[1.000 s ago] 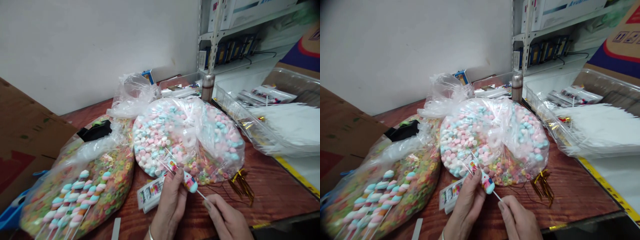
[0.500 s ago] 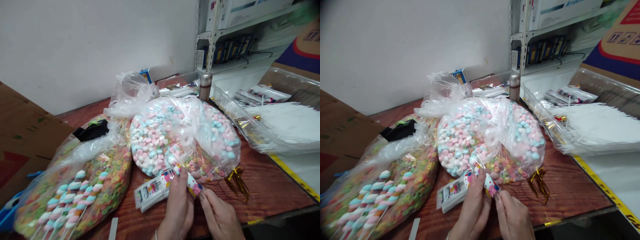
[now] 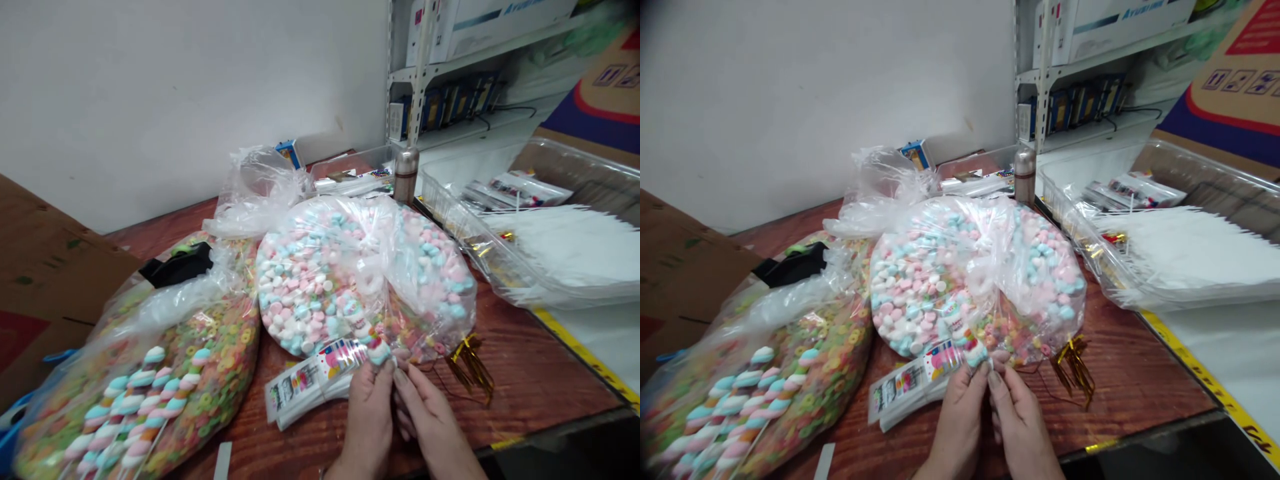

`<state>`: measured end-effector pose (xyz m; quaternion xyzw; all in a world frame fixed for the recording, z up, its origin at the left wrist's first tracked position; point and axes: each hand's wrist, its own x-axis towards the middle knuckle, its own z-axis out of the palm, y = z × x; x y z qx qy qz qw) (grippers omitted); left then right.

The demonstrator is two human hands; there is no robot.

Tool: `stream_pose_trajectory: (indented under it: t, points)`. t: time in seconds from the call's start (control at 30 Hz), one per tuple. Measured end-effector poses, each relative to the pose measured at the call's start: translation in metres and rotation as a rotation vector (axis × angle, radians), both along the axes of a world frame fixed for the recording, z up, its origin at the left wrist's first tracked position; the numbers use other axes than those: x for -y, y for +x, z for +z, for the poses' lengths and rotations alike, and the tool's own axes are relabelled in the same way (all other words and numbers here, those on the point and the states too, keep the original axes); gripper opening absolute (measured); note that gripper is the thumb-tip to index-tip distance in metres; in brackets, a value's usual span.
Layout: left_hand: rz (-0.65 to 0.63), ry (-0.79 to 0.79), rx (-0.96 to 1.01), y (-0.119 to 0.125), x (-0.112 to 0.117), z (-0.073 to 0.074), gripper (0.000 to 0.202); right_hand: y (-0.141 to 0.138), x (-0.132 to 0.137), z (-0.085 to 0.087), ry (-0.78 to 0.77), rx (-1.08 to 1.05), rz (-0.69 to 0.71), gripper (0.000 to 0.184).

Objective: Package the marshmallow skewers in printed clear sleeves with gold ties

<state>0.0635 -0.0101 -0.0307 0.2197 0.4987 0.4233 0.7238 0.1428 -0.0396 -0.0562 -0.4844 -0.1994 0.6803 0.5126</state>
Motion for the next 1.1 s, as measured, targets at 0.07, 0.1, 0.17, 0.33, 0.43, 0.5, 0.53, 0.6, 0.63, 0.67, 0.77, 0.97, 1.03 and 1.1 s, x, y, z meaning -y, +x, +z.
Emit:
stream_pose_trajectory:
  t: [0.07, 0.1, 0.17, 0.33, 0.43, 0.5, 0.53, 0.6, 0.63, 0.67, 0.77, 0.97, 1.03, 1.1]
  points:
    - [-0.075, -0.006, 0.029, -0.004, 0.003, 0.003, 0.04, 0.0, 0.001, 0.003, -0.051, -0.167, -0.031, 0.042]
    - [-0.1, 0.012, 0.079, -0.006, 0.004, 0.004, 0.039, 0.001, 0.002, 0.005, -0.06, -0.249, -0.022, 0.041]
    - [-0.127, 0.058, 0.187, -0.01, 0.004, 0.007, 0.035, 0.004, 0.003, 0.009, -0.056, -0.406, 0.039, 0.04]
    - [-0.156, 0.034, 0.142, -0.014, 0.004, 0.001, 0.032, 0.007, 0.007, 0.007, -0.06, -0.387, 0.12, 0.039]
    - [-0.123, 0.06, -0.02, -0.01, 0.006, -0.003, 0.035, 0.001, 0.008, 0.003, 0.013, -0.111, -0.013, 0.04]
    - [-0.146, 0.053, -0.054, -0.009, 0.007, -0.001, 0.037, -0.002, 0.008, 0.003, 0.011, -0.11, -0.074, 0.042]
    - [-0.168, 0.043, -0.02, -0.009, 0.007, 0.0, 0.039, -0.002, 0.009, 0.005, -0.012, -0.164, -0.084, 0.042]
    - [-0.21, 0.044, 0.107, -0.012, 0.008, 0.005, 0.04, 0.0, 0.009, 0.008, -0.057, -0.289, -0.08, 0.042]
    - [-0.219, 0.053, 0.163, -0.015, 0.008, 0.007, 0.039, 0.002, 0.01, 0.009, -0.072, -0.343, -0.066, 0.042]
    - [-0.221, 0.057, 0.198, -0.017, 0.007, 0.008, 0.037, 0.004, 0.01, 0.01, -0.083, -0.391, -0.048, 0.043]
    - [-0.215, 0.034, 0.196, -0.02, 0.008, 0.006, 0.033, 0.006, 0.015, 0.007, -0.101, -0.509, 0.008, 0.044]
    - [-0.217, 0.069, -0.016, -0.019, 0.016, -0.001, 0.025, 0.004, 0.02, 0.009, -0.071, -0.531, 0.146, 0.04]
    - [-0.207, 0.103, -0.055, -0.024, 0.015, -0.001, 0.025, 0.013, 0.023, 0.011, 0.037, -0.193, 0.203, 0.035]
    - [-0.136, 0.167, -0.111, -0.032, 0.011, -0.001, 0.023, 0.03, 0.028, 0.01, 0.239, 0.39, 0.162, 0.024]
